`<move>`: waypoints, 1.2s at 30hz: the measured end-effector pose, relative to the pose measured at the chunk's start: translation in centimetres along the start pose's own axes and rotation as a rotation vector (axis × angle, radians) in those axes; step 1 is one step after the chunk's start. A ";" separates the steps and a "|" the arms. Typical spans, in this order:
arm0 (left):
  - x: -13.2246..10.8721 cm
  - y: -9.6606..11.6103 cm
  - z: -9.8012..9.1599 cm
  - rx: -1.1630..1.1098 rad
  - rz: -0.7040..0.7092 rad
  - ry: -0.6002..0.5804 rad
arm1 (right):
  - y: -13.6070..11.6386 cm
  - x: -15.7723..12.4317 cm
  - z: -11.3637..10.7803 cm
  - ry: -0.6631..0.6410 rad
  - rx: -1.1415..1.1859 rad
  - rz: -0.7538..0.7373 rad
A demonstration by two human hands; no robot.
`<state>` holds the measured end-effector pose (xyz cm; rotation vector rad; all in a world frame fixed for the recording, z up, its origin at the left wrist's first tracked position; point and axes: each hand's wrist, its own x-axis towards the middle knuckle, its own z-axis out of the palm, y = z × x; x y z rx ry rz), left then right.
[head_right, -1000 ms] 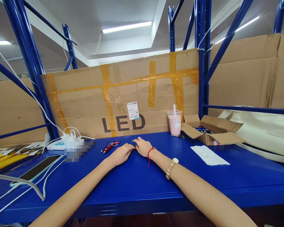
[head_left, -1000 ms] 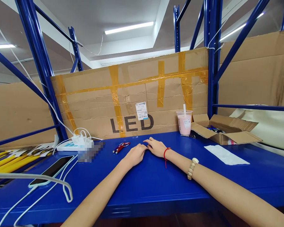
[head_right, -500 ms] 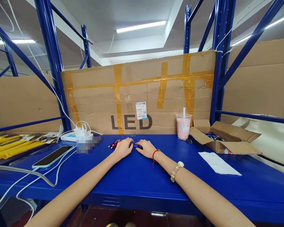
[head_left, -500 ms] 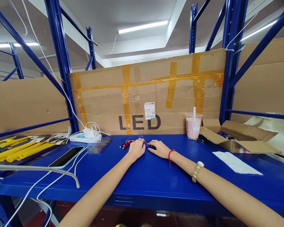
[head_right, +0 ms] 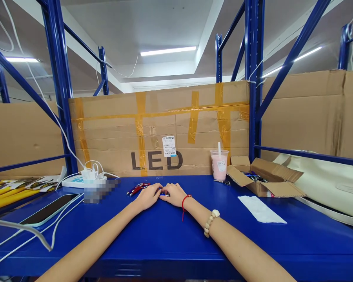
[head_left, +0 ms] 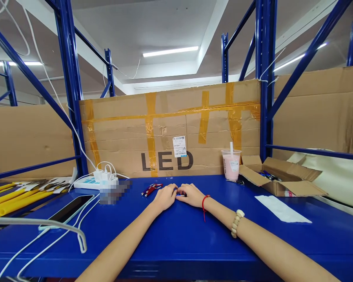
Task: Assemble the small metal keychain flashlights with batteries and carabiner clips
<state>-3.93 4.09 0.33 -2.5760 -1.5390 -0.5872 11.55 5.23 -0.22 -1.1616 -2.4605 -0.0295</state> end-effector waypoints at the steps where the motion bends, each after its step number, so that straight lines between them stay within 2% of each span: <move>1: 0.0 0.1 0.0 0.002 0.003 -0.003 | 0.0 0.0 0.0 -0.009 0.004 0.003; 7: 0.1 0.2 -0.2 0.184 -0.149 0.015 | 0.0 0.0 0.0 0.023 0.077 0.002; 10: 0.2 -0.2 -0.2 0.188 -0.198 0.001 | 0.1 0.1 0.2 0.054 0.086 0.002; 17: 0.2 -0.1 0.0 0.163 -0.180 -0.005 | 0.2 0.1 0.2 0.091 0.051 0.046; 21: 0.1 0.0 -0.1 0.122 -0.206 -0.006 | 0.2 0.1 0.3 0.037 -0.013 0.073; 27: 0.1 0.0 -0.2 0.074 -0.172 -0.014 | 0.1 -0.1 0.1 -0.030 -0.026 0.066; 31: 0.0 0.1 -0.3 0.022 -0.153 0.003 | -0.2 -0.2 0.0 -0.022 0.022 0.112; 36: -0.1 0.0 -0.1 0.002 -0.112 0.018 | 0.2 0.0 0.4 0.024 0.050 0.081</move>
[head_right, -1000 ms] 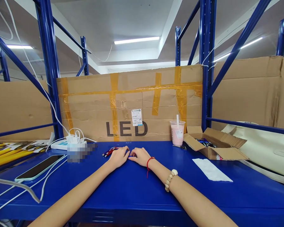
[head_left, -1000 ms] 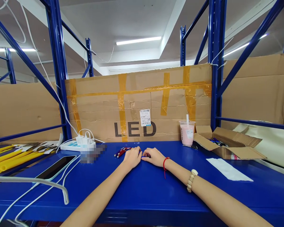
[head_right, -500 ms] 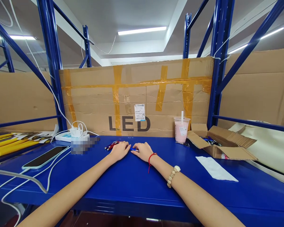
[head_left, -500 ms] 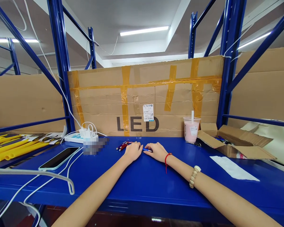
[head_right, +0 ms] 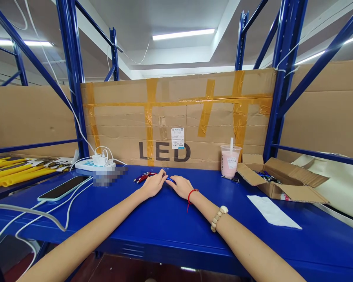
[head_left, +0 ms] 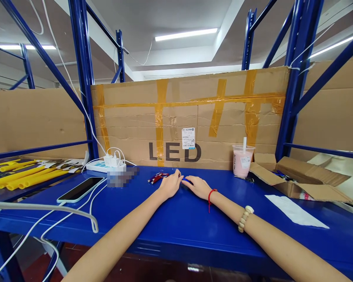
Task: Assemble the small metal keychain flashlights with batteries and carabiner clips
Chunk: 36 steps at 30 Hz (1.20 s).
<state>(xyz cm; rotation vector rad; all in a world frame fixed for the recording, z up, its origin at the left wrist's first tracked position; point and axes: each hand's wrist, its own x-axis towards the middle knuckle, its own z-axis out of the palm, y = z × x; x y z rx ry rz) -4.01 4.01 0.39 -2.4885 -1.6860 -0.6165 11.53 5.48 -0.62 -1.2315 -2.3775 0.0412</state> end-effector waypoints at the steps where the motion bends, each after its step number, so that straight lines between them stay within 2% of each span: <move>1: 0.0 0.0 0.0 0.006 -0.004 0.006 | 0.1 0.0 0.1 0.016 -0.005 -0.010; 5: -0.1 0.1 0.0 -0.010 -0.032 0.011 | 0.2 0.1 0.3 0.043 -0.036 -0.048; 7: 0.0 0.2 0.0 -0.089 -0.088 0.014 | 0.2 0.0 0.2 0.021 -0.072 -0.052; 11: 0.5 -0.2 0.4 -0.482 -0.289 0.061 | 0.1 -0.2 -0.1 -0.034 -0.112 -0.038; 14: 1.0 -0.7 0.9 -0.806 -0.333 0.111 | 0.2 -0.2 -0.2 -0.040 -0.121 -0.029; 16: 1.2 -0.9 1.2 -0.926 -0.343 0.125 | 0.2 -0.1 -0.2 -0.036 -0.127 -0.028; 21: 0.9 -0.5 1.2 -0.949 -0.288 0.108 | 0.2 -0.2 -0.3 -0.047 -0.128 0.006; 27: 0.8 -0.6 1.3 -0.786 -0.234 0.057 | 0.2 -0.2 -0.3 -0.062 -0.143 0.006; 30: 1.3 -0.7 1.5 -0.928 -0.241 0.044 | 0.2 -0.2 -0.3 -0.066 -0.135 0.003; 33: 1.6 -0.8 1.4 -1.108 -0.303 -0.023 | 0.3 -0.2 -0.3 -0.083 -0.122 -0.017; 36: 1.7 -0.8 1.1 -1.172 -0.315 -0.070 | 0.3 -0.1 -0.3 -0.078 -0.122 -0.016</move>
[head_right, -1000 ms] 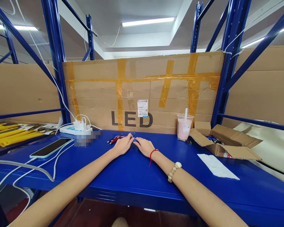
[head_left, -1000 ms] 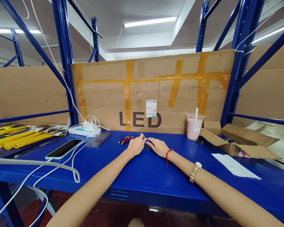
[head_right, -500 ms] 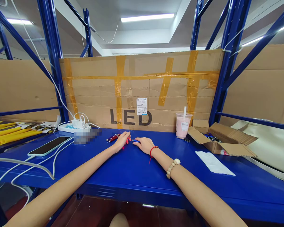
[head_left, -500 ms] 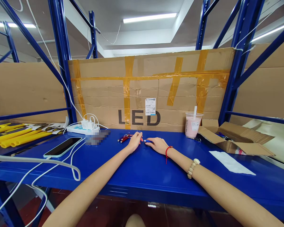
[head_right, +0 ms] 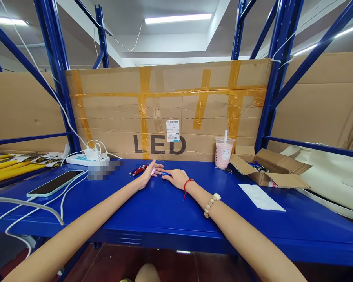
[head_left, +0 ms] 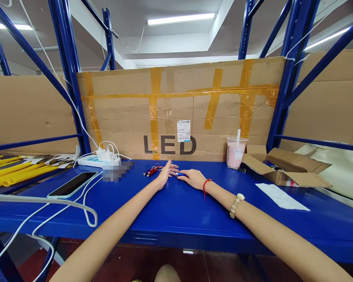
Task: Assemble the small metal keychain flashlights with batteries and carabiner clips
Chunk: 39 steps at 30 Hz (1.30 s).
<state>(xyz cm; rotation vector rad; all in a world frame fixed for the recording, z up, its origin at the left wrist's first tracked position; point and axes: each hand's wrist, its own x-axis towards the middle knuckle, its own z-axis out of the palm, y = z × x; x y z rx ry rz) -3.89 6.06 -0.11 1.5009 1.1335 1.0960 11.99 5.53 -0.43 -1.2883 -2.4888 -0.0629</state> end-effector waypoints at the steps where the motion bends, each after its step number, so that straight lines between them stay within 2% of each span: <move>1: 0.0 0.1 0.0 -0.001 -0.002 -0.007 | 0.0 0.0 0.0 0.002 0.001 0.006; 11: 0.4 -0.8 -0.2 0.205 0.066 0.024 | -0.2 -0.1 -0.2 -0.002 0.027 0.020; 23: 0.3 -0.9 -0.5 0.127 0.145 0.033 | 0.0 0.0 -0.1 -0.005 0.017 -0.027; 27: 0.0 -0.4 -0.6 0.046 0.067 0.035 | -0.1 -0.1 0.0 -0.006 0.006 -0.037; 33: -0.3 0.1 -0.6 -0.213 -0.056 -0.009 | -0.1 0.0 0.0 -0.013 -0.022 -0.061; 39: -0.6 0.5 -0.3 -0.225 -0.084 0.037 | 0.0 0.2 0.2 -0.015 -0.059 -0.048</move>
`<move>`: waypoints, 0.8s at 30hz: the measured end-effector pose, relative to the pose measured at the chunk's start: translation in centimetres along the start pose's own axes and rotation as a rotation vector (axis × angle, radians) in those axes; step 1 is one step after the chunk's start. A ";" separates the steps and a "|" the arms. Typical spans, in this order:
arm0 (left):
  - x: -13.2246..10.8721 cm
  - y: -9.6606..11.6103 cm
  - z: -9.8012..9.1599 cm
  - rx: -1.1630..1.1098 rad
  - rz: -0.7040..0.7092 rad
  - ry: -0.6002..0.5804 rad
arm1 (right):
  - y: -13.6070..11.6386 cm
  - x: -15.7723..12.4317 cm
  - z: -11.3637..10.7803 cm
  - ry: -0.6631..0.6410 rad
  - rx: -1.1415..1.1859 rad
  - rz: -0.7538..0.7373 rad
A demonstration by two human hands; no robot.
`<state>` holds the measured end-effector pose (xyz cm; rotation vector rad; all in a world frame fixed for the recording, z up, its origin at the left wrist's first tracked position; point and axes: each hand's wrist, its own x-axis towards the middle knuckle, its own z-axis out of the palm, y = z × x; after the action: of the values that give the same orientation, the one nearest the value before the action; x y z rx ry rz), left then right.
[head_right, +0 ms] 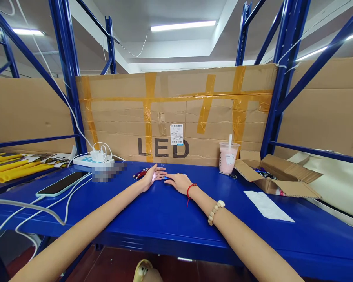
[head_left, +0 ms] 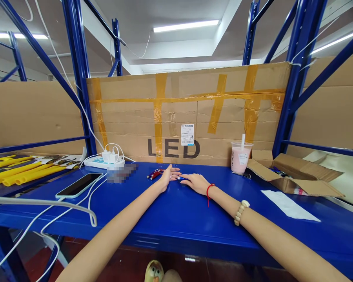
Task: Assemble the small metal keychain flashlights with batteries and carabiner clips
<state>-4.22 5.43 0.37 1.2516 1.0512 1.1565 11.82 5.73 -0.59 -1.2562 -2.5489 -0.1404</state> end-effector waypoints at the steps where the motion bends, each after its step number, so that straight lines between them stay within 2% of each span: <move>1: 0.0 0.0 0.0 0.010 -0.001 0.001 | 0.0 0.0 0.0 0.002 -0.002 0.001; 8: 0.2 -0.1 0.0 0.040 0.000 0.002 | -0.4 -0.2 -0.5 -0.012 0.038 -0.005; 13: 0.4 -0.3 -0.1 0.048 -0.003 -0.009 | -0.3 -0.2 -0.3 0.013 0.058 -0.002; 24: 0.7 -0.5 -0.2 0.062 -0.006 -0.012 | -0.2 0.0 -0.1 -0.027 0.027 -0.014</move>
<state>-4.27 6.14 -0.16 1.3017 1.0882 1.1181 11.71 5.60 -0.53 -1.2385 -2.5745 -0.0920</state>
